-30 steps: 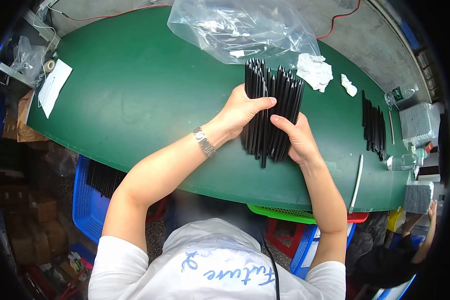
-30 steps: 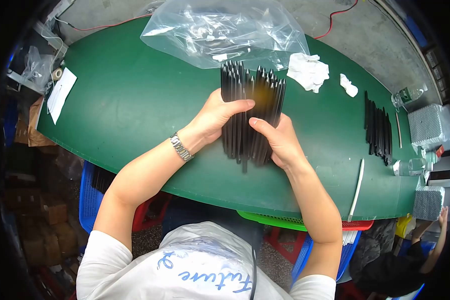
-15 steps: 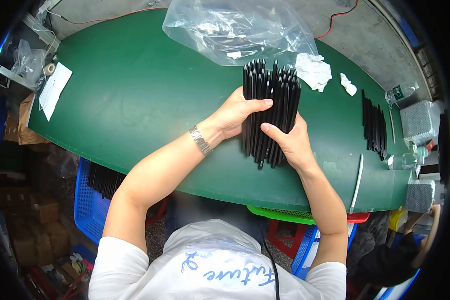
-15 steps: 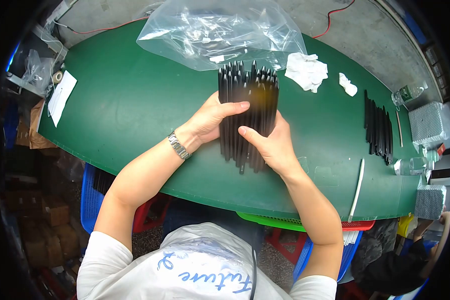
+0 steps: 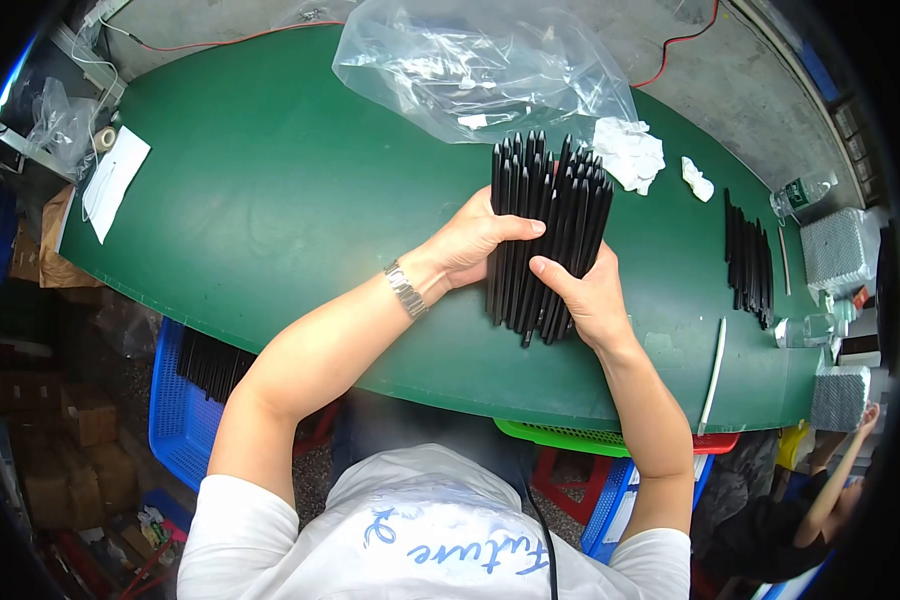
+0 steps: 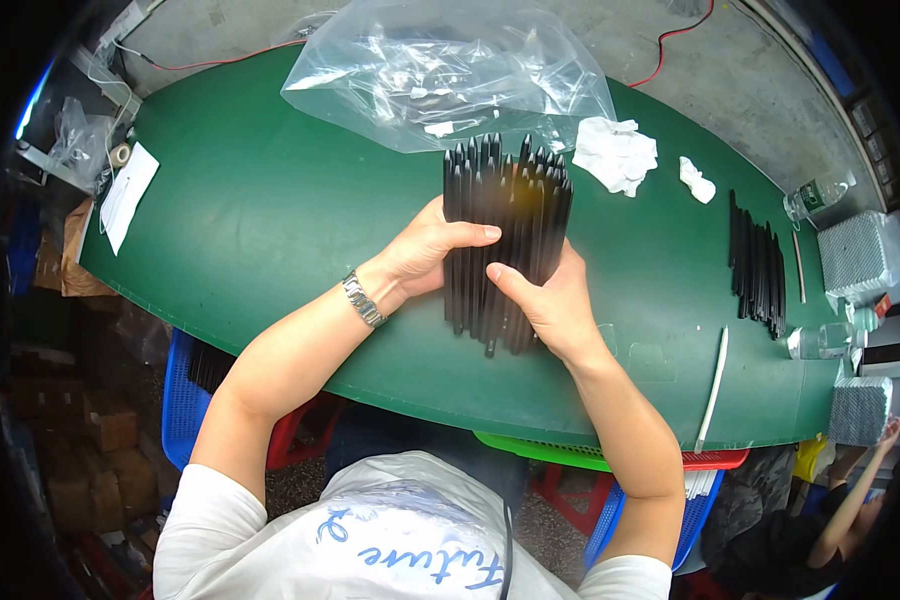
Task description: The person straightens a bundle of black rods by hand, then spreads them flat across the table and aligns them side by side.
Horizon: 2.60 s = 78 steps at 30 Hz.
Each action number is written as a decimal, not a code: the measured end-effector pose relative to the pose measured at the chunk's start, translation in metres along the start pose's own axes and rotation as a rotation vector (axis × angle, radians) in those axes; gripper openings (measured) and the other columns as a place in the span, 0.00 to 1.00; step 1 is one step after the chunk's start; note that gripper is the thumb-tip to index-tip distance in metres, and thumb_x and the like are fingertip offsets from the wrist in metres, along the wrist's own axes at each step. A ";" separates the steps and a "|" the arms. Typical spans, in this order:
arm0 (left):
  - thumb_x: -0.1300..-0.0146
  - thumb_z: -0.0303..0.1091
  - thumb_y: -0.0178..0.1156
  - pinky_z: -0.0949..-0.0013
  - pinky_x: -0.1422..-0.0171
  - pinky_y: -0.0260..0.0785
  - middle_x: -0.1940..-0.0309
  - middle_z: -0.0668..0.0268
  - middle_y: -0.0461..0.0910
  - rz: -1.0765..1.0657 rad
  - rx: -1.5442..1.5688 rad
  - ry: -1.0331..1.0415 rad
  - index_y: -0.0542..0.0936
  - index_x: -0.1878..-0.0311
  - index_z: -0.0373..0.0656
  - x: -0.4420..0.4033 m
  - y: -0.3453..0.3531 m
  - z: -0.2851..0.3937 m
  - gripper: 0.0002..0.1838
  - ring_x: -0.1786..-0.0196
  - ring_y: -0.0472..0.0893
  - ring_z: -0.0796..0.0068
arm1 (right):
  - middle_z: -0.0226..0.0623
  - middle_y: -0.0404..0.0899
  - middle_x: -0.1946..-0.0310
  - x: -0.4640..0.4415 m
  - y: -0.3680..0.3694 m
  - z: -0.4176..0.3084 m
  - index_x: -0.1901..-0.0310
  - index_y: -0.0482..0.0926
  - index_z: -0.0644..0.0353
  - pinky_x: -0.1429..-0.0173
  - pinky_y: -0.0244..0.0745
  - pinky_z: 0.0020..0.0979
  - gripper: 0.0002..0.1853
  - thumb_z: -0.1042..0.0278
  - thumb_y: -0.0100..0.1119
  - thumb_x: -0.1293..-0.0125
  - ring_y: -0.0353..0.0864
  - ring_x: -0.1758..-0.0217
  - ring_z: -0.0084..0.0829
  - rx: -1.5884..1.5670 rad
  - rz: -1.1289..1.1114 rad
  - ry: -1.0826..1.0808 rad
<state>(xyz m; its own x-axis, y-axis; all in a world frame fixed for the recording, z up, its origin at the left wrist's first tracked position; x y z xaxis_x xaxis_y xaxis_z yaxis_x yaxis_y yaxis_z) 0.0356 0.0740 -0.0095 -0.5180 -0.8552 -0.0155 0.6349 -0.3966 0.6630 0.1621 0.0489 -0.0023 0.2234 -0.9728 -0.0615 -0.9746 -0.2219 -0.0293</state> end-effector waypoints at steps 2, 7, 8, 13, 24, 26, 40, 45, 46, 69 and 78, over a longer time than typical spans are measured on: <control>0.37 0.26 0.67 0.63 0.34 0.73 0.42 0.64 0.77 -0.005 -0.003 0.007 0.71 0.35 0.41 0.001 0.001 0.001 0.28 0.39 0.78 0.71 | 0.35 0.81 0.49 0.001 0.000 0.000 0.41 0.74 0.66 0.41 0.77 0.30 0.24 0.74 0.70 0.37 0.81 0.48 0.24 0.010 0.004 -0.010; 0.37 0.30 0.70 0.64 0.32 0.70 0.42 0.65 0.77 0.040 -0.202 0.095 0.70 0.34 0.40 0.003 0.011 0.005 0.30 0.38 0.76 0.73 | 0.37 0.79 0.46 0.002 0.008 -0.005 0.37 0.71 0.64 0.36 0.73 0.33 0.27 0.70 0.70 0.35 0.77 0.42 0.27 0.023 -0.082 0.076; 0.37 0.31 0.70 0.65 0.32 0.69 0.42 0.65 0.77 0.057 -0.292 0.146 0.70 0.33 0.40 0.004 0.017 0.009 0.30 0.38 0.76 0.73 | 0.38 0.77 0.44 0.003 0.011 -0.006 0.36 0.70 0.64 0.34 0.71 0.35 0.29 0.68 0.70 0.35 0.76 0.39 0.29 0.015 -0.112 0.111; 0.38 0.30 0.71 0.66 0.34 0.71 0.44 0.65 0.78 0.143 -0.371 0.209 0.71 0.36 0.39 0.005 0.014 0.012 0.28 0.41 0.76 0.76 | 0.37 0.72 0.37 0.009 0.018 0.013 0.30 0.64 0.63 0.30 0.68 0.34 0.26 0.60 0.55 0.22 0.72 0.34 0.28 -0.168 -0.228 0.195; 0.40 0.29 0.71 0.65 0.37 0.72 0.48 0.66 0.80 0.253 -0.270 0.128 0.75 0.42 0.41 0.006 0.000 0.012 0.24 0.45 0.79 0.75 | 0.40 0.73 0.35 0.008 0.017 0.022 0.32 0.67 0.65 0.30 0.71 0.38 0.24 0.61 0.56 0.23 0.73 0.33 0.31 -0.472 -0.202 0.369; 0.41 0.29 0.71 0.66 0.37 0.72 0.48 0.66 0.81 0.242 -0.243 0.115 0.75 0.42 0.42 0.006 -0.002 0.011 0.24 0.45 0.79 0.75 | 0.40 0.75 0.38 0.009 0.016 0.020 0.34 0.70 0.65 0.31 0.71 0.38 0.23 0.62 0.58 0.24 0.75 0.35 0.30 -0.470 -0.154 0.379; 0.40 0.27 0.69 0.64 0.38 0.73 0.48 0.66 0.81 0.181 -0.178 0.075 0.76 0.42 0.42 0.005 -0.002 0.006 0.23 0.45 0.80 0.75 | 0.38 0.80 0.45 0.004 0.002 0.011 0.39 0.74 0.67 0.36 0.73 0.32 0.23 0.66 0.67 0.30 0.78 0.43 0.26 -0.176 0.007 0.141; 0.40 0.28 0.69 0.64 0.35 0.72 0.46 0.65 0.80 0.150 -0.166 0.079 0.75 0.39 0.42 0.004 -0.002 0.005 0.25 0.43 0.79 0.74 | 0.33 0.83 0.49 0.003 0.000 0.005 0.41 0.76 0.64 0.42 0.78 0.29 0.19 0.68 0.66 0.29 0.81 0.49 0.21 -0.100 0.056 0.047; 0.40 0.28 0.69 0.64 0.35 0.71 0.46 0.65 0.80 0.151 -0.174 0.081 0.74 0.39 0.42 0.004 -0.001 0.006 0.25 0.43 0.79 0.75 | 0.33 0.82 0.49 0.003 0.000 0.005 0.41 0.76 0.64 0.41 0.78 0.29 0.19 0.68 0.66 0.29 0.81 0.49 0.21 -0.087 0.053 0.043; 0.40 0.27 0.69 0.65 0.35 0.71 0.45 0.65 0.79 0.157 -0.203 0.044 0.73 0.38 0.40 0.004 -0.001 0.001 0.27 0.42 0.78 0.75 | 0.33 0.82 0.50 0.000 -0.003 0.007 0.42 0.76 0.64 0.42 0.78 0.29 0.20 0.71 0.69 0.32 0.81 0.50 0.22 -0.077 0.068 0.057; 0.41 0.31 0.73 0.66 0.35 0.72 0.45 0.63 0.79 0.203 -0.293 0.146 0.71 0.37 0.39 0.003 0.007 0.006 0.31 0.43 0.79 0.75 | 0.36 0.80 0.46 -0.001 0.002 0.006 0.39 0.74 0.64 0.36 0.73 0.33 0.25 0.69 0.70 0.34 0.78 0.43 0.27 -0.014 -0.001 0.103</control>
<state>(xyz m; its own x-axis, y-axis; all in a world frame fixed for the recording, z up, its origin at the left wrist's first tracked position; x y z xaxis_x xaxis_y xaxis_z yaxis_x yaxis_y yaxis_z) 0.0350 0.0705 0.0001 -0.2915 -0.9562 -0.0267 0.8640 -0.2752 0.4217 0.1601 0.0499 -0.0083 0.2219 -0.9742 0.0410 -0.9748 -0.2226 -0.0148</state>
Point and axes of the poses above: each hand's wrist, its own x-axis away from the middle knuckle, its own y-axis out of the palm, z = x × y, the point moved 8 cm from there along -x, towards the middle knuckle
